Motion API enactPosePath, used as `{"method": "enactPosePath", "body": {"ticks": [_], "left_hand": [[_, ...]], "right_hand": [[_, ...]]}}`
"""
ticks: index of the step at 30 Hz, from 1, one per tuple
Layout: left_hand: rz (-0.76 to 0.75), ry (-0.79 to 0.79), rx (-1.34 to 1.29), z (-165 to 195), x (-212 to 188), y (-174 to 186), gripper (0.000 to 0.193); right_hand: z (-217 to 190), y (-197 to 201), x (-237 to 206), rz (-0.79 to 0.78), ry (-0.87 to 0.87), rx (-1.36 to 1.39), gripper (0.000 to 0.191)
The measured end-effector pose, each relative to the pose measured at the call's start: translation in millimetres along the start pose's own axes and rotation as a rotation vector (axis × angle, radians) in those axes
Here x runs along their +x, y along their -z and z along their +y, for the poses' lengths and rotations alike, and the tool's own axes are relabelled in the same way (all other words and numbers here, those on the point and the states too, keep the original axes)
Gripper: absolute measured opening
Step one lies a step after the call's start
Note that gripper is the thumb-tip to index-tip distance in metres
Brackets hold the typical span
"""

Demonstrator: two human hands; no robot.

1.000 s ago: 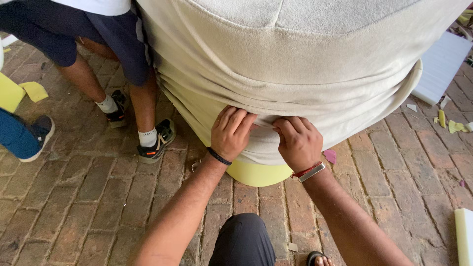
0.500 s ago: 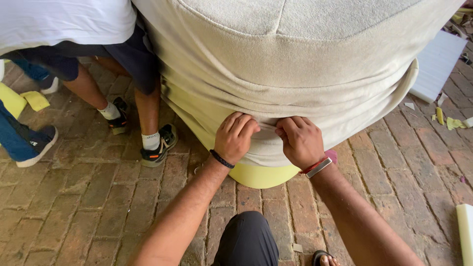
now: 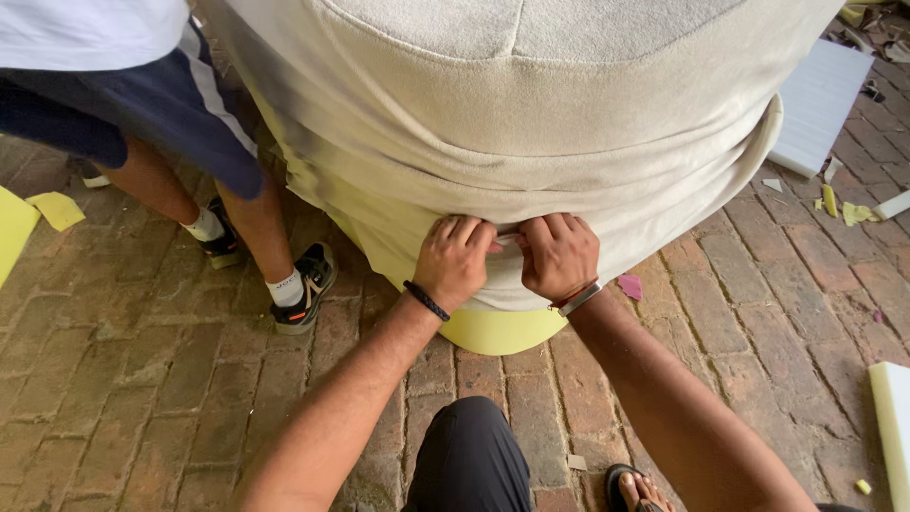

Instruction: The person fits a light-colored fabric cover over a curved chair, smoothing and tucking the material around the edges and corners. The person repositions the chair to access different sides and continues adjusting the fabric to conform to the chair's shape.

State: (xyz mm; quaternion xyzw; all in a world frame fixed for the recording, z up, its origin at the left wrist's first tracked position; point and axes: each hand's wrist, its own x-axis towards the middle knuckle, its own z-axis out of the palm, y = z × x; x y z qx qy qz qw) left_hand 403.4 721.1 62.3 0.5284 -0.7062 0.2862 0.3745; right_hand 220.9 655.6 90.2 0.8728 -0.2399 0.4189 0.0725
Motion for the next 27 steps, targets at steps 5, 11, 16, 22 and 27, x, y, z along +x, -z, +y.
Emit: {"method": "enactPosePath", "body": {"ticks": [5,11,16,22,27], "left_hand": [[-0.088,0.141,-0.131,6,-18,-16,0.01],[-0.092,0.071,-0.113,1,-10,-24,0.011],[-0.2,0.097,-0.152,10,-3,-16,0.027],[-0.769,0.317,-0.021,28,-27,-14,0.043],[-0.875,0.285,0.039,27,-44,-23,0.04]], "right_hand": [[-13,-9,-18,0.192,-0.002,-0.144,0.016],[3,8,3,-0.191,0.052,-0.043,0.02],[-6,26,15,-0.709,0.028,-0.084,0.032],[-17,-16,7,-1.158,-0.056,-0.202,0.019],[-9,-57,-13,-1.213,-0.098,-0.068,0.026]]}}
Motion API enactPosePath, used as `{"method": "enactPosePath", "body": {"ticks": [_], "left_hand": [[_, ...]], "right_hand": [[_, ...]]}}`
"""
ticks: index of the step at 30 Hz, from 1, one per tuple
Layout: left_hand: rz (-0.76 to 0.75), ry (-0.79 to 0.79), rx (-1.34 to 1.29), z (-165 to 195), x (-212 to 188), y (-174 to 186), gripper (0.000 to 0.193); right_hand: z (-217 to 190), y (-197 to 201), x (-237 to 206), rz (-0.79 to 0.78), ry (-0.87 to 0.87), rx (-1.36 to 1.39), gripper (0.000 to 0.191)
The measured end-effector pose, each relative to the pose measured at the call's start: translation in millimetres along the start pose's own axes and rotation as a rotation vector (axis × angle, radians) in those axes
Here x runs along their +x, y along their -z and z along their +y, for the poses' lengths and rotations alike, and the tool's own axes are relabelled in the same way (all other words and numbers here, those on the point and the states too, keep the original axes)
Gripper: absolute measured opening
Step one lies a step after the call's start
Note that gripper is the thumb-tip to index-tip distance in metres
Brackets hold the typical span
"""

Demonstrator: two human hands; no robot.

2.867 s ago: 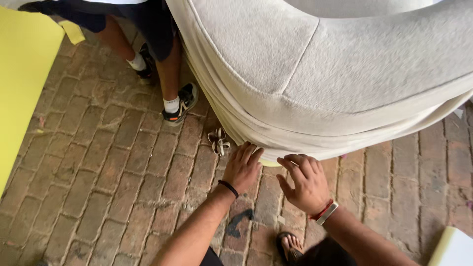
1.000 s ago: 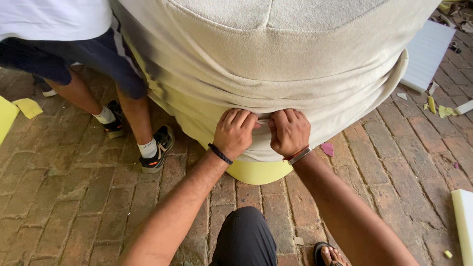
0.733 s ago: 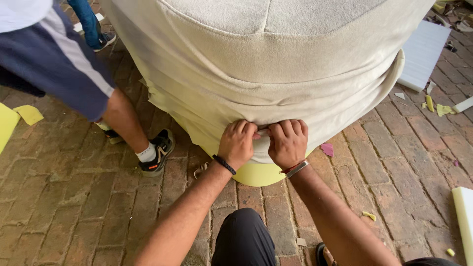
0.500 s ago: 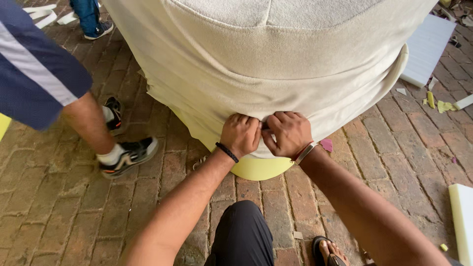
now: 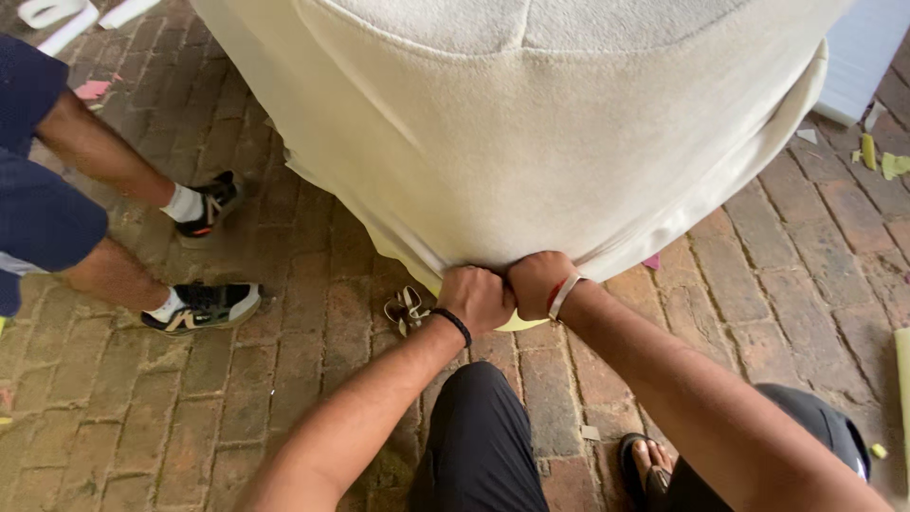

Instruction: The person fits a light-colored fabric cover over a curved chair, smoothing and tucking the material around the edges and corners. The person repositions the chair to access different sides and continues adjusting the fabric to conform to the chair's shape.

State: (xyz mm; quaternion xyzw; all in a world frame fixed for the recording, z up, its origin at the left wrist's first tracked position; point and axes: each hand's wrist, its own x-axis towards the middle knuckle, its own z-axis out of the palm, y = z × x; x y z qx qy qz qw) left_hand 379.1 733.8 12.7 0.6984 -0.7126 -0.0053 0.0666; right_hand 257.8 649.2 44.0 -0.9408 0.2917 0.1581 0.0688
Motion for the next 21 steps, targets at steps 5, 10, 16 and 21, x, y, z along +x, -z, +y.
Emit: {"method": "enactPosePath", "body": {"ticks": [5,10,16,21], "left_hand": [[-0.072,0.025,-0.056,-5,4,-6,0.043],[0.005,0.048,-0.094,-7,11,0,0.039],[-0.153,0.091,-0.131,-6,15,16,0.046],[-0.211,0.111,-0.171,-8,16,24,0.051]], "right_hand": [[7,-6,8,-0.087,0.023,0.021,0.028],[4,6,7,-0.093,0.042,0.023,0.026],[20,-1,-49,0.247,0.077,0.056,0.025],[78,-5,-92,0.665,0.263,-0.259,0.023]]}}
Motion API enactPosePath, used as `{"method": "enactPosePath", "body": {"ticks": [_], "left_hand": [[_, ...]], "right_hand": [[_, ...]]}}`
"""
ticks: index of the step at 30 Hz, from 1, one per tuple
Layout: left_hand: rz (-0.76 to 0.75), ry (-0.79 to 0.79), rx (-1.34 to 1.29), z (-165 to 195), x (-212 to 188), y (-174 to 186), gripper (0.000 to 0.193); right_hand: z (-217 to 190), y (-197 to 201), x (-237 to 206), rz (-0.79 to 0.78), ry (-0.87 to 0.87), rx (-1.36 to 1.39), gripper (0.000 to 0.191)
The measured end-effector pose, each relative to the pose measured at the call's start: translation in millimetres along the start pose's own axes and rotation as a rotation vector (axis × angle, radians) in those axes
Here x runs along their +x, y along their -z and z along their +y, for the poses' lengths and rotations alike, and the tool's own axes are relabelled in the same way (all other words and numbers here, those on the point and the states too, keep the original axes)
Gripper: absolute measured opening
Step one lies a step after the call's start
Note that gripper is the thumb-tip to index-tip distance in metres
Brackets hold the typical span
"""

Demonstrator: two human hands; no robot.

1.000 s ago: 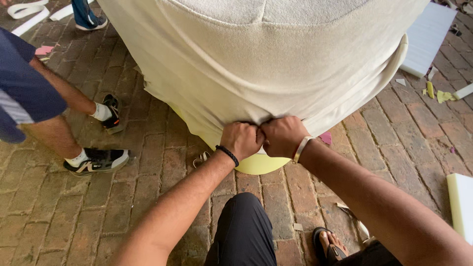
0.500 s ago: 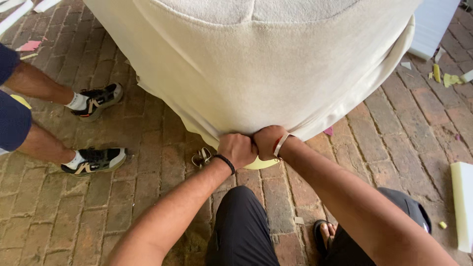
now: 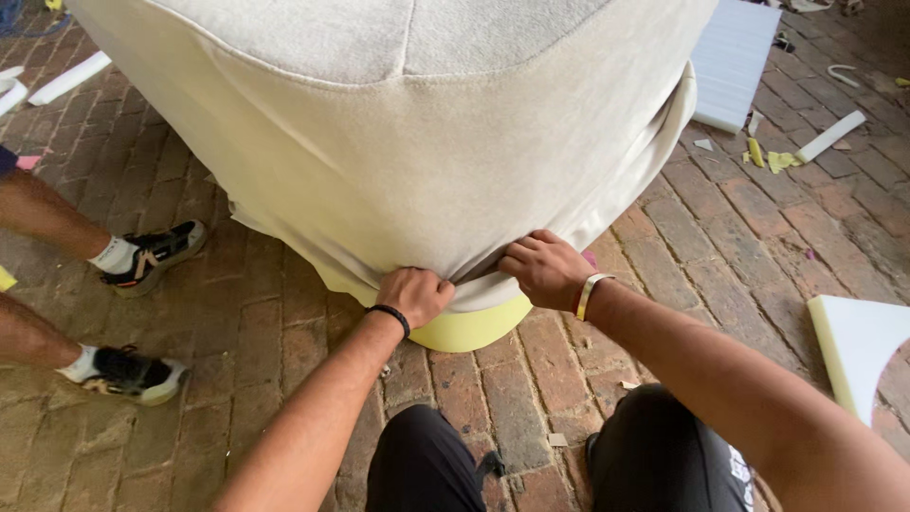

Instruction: The person fits a light-colored fabric cover over a curved chair, smoothing and tucking the material around the edges and corners. The person repositions the chair to access different sides and continues adjusting the fabric to conform to the chair's shape.

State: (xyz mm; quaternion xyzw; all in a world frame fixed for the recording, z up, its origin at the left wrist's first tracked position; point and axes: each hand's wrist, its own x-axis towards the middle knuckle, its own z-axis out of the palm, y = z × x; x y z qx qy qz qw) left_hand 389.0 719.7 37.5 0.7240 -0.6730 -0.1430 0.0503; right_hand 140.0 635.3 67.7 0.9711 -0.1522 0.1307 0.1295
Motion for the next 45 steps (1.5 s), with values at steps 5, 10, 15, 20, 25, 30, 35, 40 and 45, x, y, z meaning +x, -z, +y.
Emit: {"method": "enactPosePath", "body": {"ticks": [5,10,15,20,25,30,35,40,45], "left_hand": [[0.055,-0.04,-0.072,-3,-3,2,0.061],[0.037,0.003,0.122,20,-20,-8,0.044],[0.414,-0.252,0.358,68,-20,-15,0.034],[-0.042,-0.122,0.405,104,12,-5,0.028],[-0.167,-0.089,0.326,111,32,7,0.017],[-0.297,-0.043,0.341,112,48,16,0.026],[-0.307,-0.009,0.366,121,56,12,0.03],[-0.297,0.021,0.384,123,59,8,0.025],[-0.172,-0.049,0.399,108,61,-3,0.017]], "right_hand": [[-3,-27,2,0.008,-0.167,0.045,0.021],[-4,-43,8,0.009,-0.195,0.077,0.018],[7,-33,10,-0.018,-0.234,0.258,0.007],[18,-24,7,-0.403,-0.247,0.325,0.015],[30,-33,25,-0.477,-0.173,0.409,0.021],[47,-37,6,-0.462,-0.083,0.476,0.024],[102,-44,-48,0.165,-0.225,0.276,0.029],[127,-93,-45,0.124,-0.377,0.234,0.032],[115,-137,-50,0.254,-0.446,0.159,0.033]]}}
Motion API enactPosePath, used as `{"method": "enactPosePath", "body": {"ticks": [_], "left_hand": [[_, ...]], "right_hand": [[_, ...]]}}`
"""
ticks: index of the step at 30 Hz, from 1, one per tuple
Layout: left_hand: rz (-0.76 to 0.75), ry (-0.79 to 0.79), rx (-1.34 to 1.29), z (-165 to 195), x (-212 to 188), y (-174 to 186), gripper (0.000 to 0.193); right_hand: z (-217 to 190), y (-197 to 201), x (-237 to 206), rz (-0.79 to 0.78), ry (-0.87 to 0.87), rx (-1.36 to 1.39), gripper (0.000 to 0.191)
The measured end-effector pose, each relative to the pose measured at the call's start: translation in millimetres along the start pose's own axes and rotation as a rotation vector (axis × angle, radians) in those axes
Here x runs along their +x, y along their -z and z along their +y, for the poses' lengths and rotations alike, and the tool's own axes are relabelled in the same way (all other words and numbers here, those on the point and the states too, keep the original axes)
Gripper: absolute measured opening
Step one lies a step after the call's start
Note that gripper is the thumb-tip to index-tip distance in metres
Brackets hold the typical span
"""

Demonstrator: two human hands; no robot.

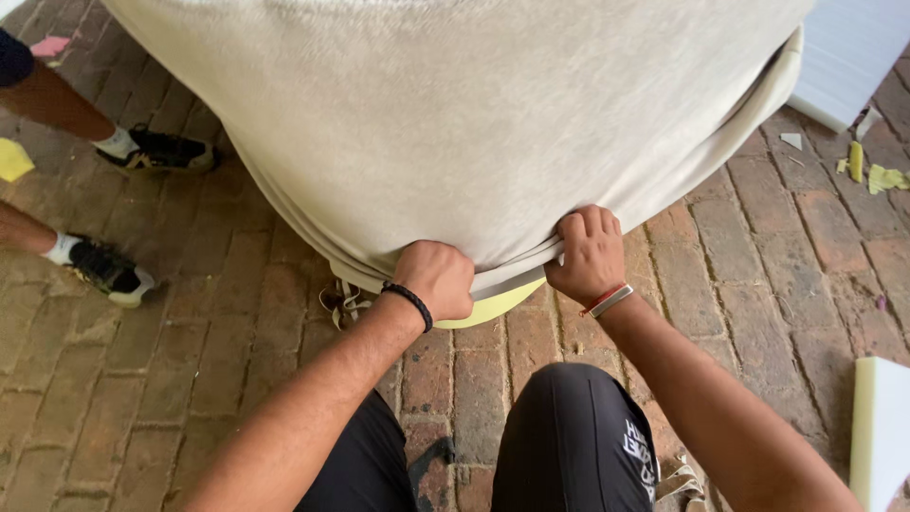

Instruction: The person fits a light-colored fabric cover over a curved chair, smoothing and tucking the material around the edges and corners. The person repositions the chair to access different sides and continues adjusting the fabric to conform to the chair's shape.

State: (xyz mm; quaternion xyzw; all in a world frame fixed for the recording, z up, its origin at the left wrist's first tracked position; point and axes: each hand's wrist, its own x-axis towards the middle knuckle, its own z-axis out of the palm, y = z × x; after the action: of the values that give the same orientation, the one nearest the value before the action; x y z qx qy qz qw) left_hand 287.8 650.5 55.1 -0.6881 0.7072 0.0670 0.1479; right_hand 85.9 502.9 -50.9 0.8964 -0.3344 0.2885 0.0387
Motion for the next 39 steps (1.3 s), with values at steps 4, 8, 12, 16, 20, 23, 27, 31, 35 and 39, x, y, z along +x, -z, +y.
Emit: {"method": "enactPosePath", "body": {"ticks": [4,8,12,16,20,23,27,31,35,39], "left_hand": [[0.249,-0.042,-0.226,-31,-34,-56,0.026],[0.894,-0.017,-0.307,-76,-81,-152,0.057],[0.831,0.028,-0.212,-109,-53,-218,0.078],[1.076,-0.01,-0.06,-129,-11,-232,0.067],[1.142,-0.076,-0.018,-140,-13,-221,0.032],[1.06,-0.103,-0.113,-142,-19,-214,0.012],[0.409,0.025,-0.643,-138,-25,-201,0.023],[0.008,0.042,-0.6,-127,-24,-193,0.023],[-0.29,0.155,-0.585,-113,-18,-198,0.035],[-0.446,0.146,-0.573,-104,2,-205,0.042]], "right_hand": [[-17,-8,-31,0.268,0.214,0.117,0.031],[-60,-15,-56,-0.137,0.38,-0.016,0.03],[-101,-39,-50,-0.044,0.583,-0.039,0.055],[-118,-62,-45,-0.076,0.494,-0.219,0.056],[-119,-77,-42,0.142,0.488,-0.166,0.04],[-123,-78,-44,0.215,0.452,-0.15,0.035],[-137,-60,-48,0.253,0.425,-0.105,0.032],[-162,-42,-41,0.054,0.322,-0.15,0.022],[-184,-37,-31,-0.41,0.25,-0.203,0.037],[-187,-45,-28,-0.364,0.358,-0.269,0.049]]}}
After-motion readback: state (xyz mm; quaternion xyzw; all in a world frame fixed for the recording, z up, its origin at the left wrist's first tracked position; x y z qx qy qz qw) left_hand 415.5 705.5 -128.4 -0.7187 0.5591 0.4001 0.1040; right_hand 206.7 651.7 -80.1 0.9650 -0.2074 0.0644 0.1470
